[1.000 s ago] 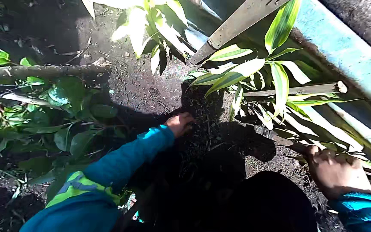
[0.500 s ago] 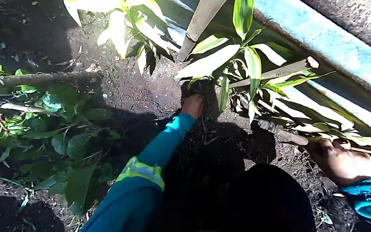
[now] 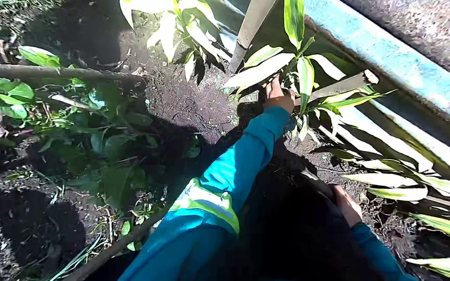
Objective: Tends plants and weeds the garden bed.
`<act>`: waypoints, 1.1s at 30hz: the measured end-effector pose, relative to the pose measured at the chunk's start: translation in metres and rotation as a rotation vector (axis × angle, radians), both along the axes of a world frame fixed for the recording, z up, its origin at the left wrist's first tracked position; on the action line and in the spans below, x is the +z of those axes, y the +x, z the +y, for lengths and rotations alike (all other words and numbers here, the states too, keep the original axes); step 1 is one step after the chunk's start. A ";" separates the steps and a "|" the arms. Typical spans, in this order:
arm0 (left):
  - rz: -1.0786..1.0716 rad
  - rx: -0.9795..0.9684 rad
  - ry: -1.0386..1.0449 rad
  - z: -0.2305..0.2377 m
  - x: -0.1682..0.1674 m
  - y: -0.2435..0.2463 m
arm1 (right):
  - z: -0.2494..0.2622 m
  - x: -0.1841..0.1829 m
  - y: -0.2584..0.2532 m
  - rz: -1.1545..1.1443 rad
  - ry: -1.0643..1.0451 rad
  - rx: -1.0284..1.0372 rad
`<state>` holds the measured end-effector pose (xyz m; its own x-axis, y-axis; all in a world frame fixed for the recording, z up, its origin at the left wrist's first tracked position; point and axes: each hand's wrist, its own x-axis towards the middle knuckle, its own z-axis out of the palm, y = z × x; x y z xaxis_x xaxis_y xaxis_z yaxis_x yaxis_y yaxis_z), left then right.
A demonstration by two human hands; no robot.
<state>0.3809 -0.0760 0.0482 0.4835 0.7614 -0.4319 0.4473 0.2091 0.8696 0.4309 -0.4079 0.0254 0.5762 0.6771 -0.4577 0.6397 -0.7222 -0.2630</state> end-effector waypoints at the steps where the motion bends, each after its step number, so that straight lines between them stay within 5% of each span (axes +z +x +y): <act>1: 0.040 -0.062 0.014 0.000 0.008 -0.001 | 0.018 -0.015 0.005 -0.038 0.058 0.054; 3: 0.035 -0.189 0.023 0.004 0.018 -0.017 | 0.053 -0.040 0.010 -0.135 0.199 0.138; 6: -0.042 -0.108 0.092 0.019 0.014 -0.063 | 0.103 -0.040 0.015 -0.010 0.008 0.003; 10: 0.331 -0.022 0.203 0.053 -0.035 -0.103 | 0.110 -0.047 0.016 0.122 0.002 -0.086; 14: 0.359 -0.363 0.399 0.067 -0.115 -0.069 | 0.096 -0.058 0.012 0.175 0.194 -0.157; 19: 0.538 -0.530 0.475 0.080 -0.129 -0.023 | 0.085 -0.064 0.004 0.177 0.248 -0.245; 28: 0.475 -0.405 0.297 0.067 -0.123 0.004 | 0.058 -0.062 0.004 0.108 0.226 -0.250; 33: 0.618 -0.449 0.455 0.077 -0.178 0.021 | 0.052 -0.059 0.006 0.114 0.226 -0.247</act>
<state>0.4021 0.0007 -0.1302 0.5583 0.7176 -0.4164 0.8210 -0.4055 0.4019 0.4370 -0.3558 -0.0338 0.6889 0.6153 -0.3831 0.4103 -0.7668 -0.4936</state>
